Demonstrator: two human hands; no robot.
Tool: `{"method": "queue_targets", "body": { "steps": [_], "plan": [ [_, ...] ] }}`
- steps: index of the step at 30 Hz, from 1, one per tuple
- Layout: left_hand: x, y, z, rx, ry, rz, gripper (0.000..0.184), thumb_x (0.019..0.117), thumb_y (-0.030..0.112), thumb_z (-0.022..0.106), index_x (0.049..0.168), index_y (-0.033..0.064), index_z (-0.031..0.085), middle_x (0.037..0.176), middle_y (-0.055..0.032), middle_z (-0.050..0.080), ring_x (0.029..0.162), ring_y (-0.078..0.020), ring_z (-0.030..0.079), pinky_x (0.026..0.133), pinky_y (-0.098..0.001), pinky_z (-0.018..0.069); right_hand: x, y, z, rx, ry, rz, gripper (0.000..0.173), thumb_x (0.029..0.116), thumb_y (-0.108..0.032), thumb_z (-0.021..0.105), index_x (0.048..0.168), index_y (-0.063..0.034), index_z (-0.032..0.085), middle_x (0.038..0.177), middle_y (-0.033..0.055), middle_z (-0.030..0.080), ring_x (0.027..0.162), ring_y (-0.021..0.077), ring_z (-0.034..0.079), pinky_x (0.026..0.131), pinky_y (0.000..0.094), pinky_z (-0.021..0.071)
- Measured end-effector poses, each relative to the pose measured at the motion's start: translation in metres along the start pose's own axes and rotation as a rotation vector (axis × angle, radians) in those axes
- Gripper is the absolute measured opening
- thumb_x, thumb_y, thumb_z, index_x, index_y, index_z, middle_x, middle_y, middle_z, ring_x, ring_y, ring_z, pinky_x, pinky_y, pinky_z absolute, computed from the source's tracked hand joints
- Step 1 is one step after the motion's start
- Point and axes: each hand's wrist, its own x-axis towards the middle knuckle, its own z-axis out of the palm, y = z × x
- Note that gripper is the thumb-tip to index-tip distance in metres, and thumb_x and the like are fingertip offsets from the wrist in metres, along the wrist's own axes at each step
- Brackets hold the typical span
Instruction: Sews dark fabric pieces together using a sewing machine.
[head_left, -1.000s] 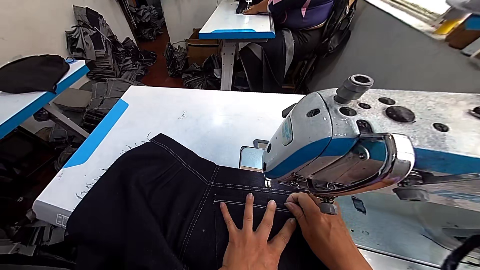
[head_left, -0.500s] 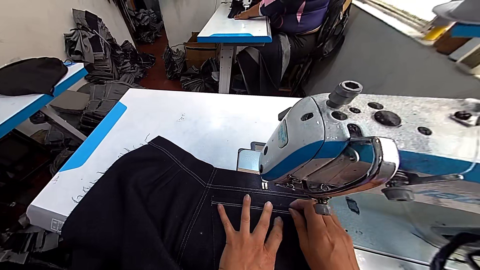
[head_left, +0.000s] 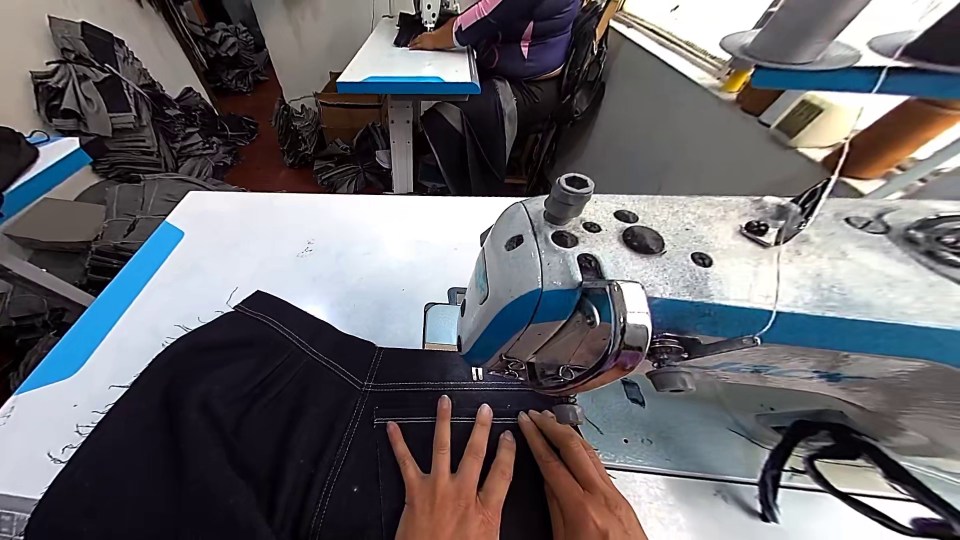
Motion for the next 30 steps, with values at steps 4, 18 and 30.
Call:
{"method": "queue_targets", "body": {
  "steps": [4, 18, 30],
  "plan": [
    [0.000, -0.001, 0.002, -0.019, 0.025, 0.006, 0.109, 0.0711, 0.096, 0.040, 0.151, 0.0240, 0.052, 0.160, -0.0084, 0.044, 0.147, -0.0527, 0.032, 0.096, -0.0913, 0.0166, 0.000, 0.001, 0.001, 0.015, 0.000, 0.004, 0.042, 0.0954, 0.005, 0.046, 0.131, 0.0000, 0.068, 0.134, 0.0188, 0.066, 0.130, 0.0321, 0.061, 0.114, 0.0337, 0.0442],
    [-0.003, -0.009, -0.010, -0.100, -0.176, 0.041, 0.095, 0.0794, 0.092, 0.038, 0.159, 0.0405, 0.035, 0.169, -0.0062, 0.028, 0.152, -0.0530, 0.016, 0.098, -0.0922, 0.0069, 0.002, -0.001, 0.002, -0.021, 0.007, -0.001, 0.043, 0.0926, 0.007, 0.046, 0.130, 0.0019, 0.068, 0.131, 0.0195, 0.067, 0.127, 0.0340, 0.062, 0.111, 0.0346, 0.0464],
    [-0.002, -0.009, -0.009, -0.062, -0.178, 0.039, 0.098, 0.0758, 0.095, 0.036, 0.159, 0.0443, 0.031, 0.169, -0.0056, 0.027, 0.153, -0.0525, 0.016, 0.097, -0.0925, 0.0074, 0.001, 0.002, 0.002, 0.037, 0.012, -0.013, 0.043, 0.0946, 0.003, 0.044, 0.131, 0.0017, 0.067, 0.133, 0.0215, 0.066, 0.128, 0.0353, 0.061, 0.111, 0.0363, 0.0459]
  ]
}}
